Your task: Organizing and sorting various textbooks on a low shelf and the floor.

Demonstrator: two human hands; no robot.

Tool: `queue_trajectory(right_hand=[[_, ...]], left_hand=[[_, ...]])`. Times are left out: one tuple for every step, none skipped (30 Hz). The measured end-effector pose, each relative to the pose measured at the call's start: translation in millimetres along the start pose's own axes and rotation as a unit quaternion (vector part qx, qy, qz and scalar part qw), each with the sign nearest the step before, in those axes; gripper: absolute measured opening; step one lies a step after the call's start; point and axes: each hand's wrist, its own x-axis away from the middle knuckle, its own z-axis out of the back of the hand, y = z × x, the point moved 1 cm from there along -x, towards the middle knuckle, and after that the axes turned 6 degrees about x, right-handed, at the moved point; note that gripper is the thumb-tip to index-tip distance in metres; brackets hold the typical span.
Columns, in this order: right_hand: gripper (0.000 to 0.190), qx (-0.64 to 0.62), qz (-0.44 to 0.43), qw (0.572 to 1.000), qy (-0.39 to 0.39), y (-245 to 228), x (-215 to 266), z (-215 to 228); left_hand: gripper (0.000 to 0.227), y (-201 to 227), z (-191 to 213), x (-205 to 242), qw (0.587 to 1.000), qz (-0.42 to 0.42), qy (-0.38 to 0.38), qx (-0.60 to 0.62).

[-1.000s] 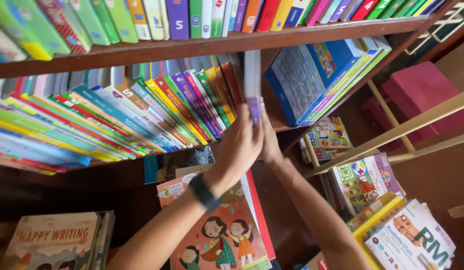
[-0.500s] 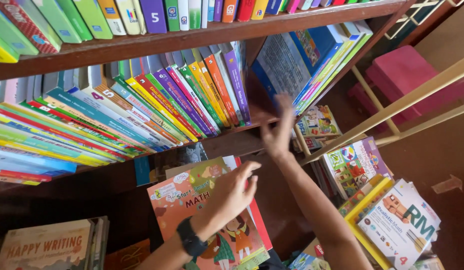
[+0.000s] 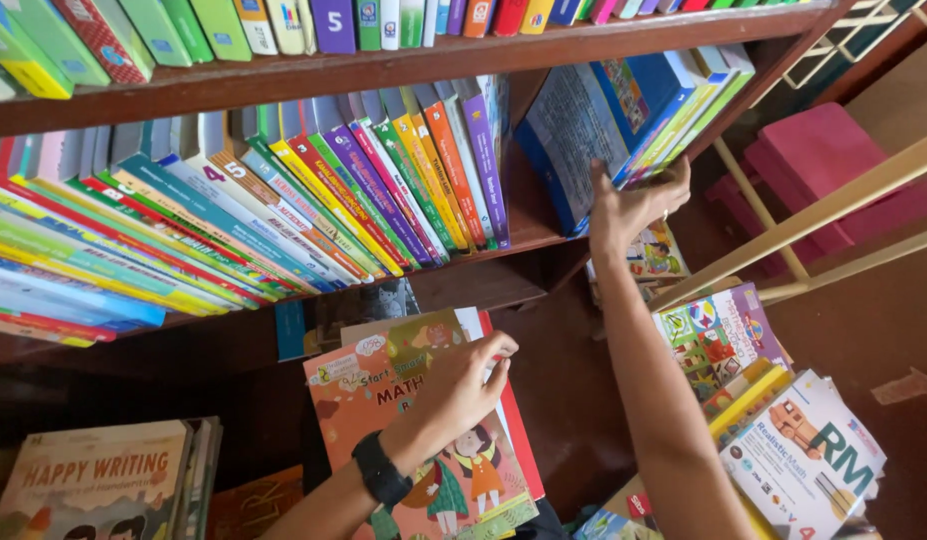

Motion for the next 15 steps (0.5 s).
queue_trajectory(right_hand=[[0.111, -0.003, 0.003, 1.000, 0.002, 6.8, -1.8, -1.9], [0.105, -0.009, 0.008, 1.000, 0.008, 12.2, -8.1, -5.7], [0.105, -0.009, 0.009, 1.000, 0.011, 10.0, -10.2, -3.5], [0.104, -0.019, 0.008, 1.000, -0.004, 7.9, -9.9, -1.7], [0.102, -0.028, 0.007, 0.999, -0.018, 5.8, -9.4, 0.2], [0.102, -0.029, 0.005, 0.999, -0.020, 4.6, -7.5, 0.8], [0.103, -0.049, -0.002, 0.998, -0.041, 3.5, -5.6, 1.1], [0.104, -0.069, -0.009, 0.996, -0.058, 2.6, -5.5, 2.2], [0.104, -0.069, -0.010, 0.996, -0.058, -3.3, -6.0, 7.5], [0.099, -0.071, -0.017, 0.995, -0.064, -9.8, -6.1, 12.2], [0.095, -0.072, -0.025, 0.995, -0.070, -16.6, -6.3, 16.9], [0.095, -0.074, -0.025, 0.995, -0.068, -23.5, -2.4, 25.0], [0.092, -0.122, -0.035, 0.989, -0.078, -30.7, 1.9, 32.6], [0.090, -0.172, -0.041, 0.980, -0.091, -39.0, 4.3, 38.2], [0.090, -0.175, -0.038, 0.980, -0.090, -47.0, 7.7, 49.0]], left_hand=[[0.017, 5.4, 2.4, -0.9, 0.999, 0.028, -0.031, 0.003], [0.017, 9.7, 5.3, -5.7, 0.997, 0.051, -0.060, 0.005], [0.017, 8.8, 2.1, -10.7, 0.997, 0.048, -0.061, 0.005], [0.018, 8.3, -1.0, -13.9, 0.997, 0.053, -0.062, 0.015], [0.019, 7.7, -4.0, -17.0, 0.996, 0.057, -0.063, 0.026], [0.019, 8.5, -6.9, -22.7, 0.996, 0.060, -0.063, 0.025], [0.021, 9.5, -9.7, -28.5, 0.996, 0.053, -0.051, 0.055], [0.024, 10.5, -12.8, -35.6, 0.995, 0.043, -0.040, 0.085], [0.024, 9.7, -17.3, -41.9, 0.995, 0.043, -0.041, 0.084], [0.028, 8.5, -20.5, -48.2, 0.988, 0.063, -0.021, 0.139], [0.032, 7.4, -23.6, -54.4, 0.978, 0.083, -0.001, 0.193], [0.032, 12.2, -21.2, -58.0, 0.978, 0.081, -0.002, 0.191], [0.034, 16.6, -18.6, -61.4, 0.969, 0.098, -0.003, 0.225], [0.036, 20.7, -16.0, -66.3, 0.959, 0.115, 0.000, 0.259], [0.036, 17.4, -17.1, -73.4, 0.960, 0.112, 0.002, 0.257]])
